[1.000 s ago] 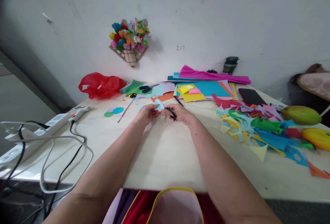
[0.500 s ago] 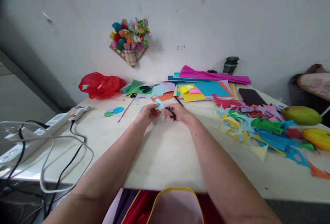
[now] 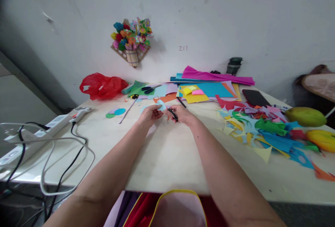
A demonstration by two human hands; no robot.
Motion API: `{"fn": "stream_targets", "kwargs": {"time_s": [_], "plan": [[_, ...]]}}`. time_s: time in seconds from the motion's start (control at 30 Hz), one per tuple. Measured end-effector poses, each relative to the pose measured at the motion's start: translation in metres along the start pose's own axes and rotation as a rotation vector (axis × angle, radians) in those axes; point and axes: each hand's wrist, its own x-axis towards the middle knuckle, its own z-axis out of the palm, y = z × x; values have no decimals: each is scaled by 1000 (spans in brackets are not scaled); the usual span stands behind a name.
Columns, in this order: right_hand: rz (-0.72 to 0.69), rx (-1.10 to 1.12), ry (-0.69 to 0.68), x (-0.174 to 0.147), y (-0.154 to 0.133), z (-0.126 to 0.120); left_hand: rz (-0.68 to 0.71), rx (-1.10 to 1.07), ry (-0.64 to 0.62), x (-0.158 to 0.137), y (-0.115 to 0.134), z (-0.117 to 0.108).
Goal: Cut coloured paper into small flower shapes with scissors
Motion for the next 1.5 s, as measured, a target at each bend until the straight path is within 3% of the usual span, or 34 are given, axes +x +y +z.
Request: {"fn": "stream_targets", "kwargs": {"time_s": [0.77,1.5], "plan": [[38,-19,42,-1,-6,5,-15,54,19,6,3,-6],[2,-94,27,-3,-6,1,15,61,-74,10,10,-18]]}}
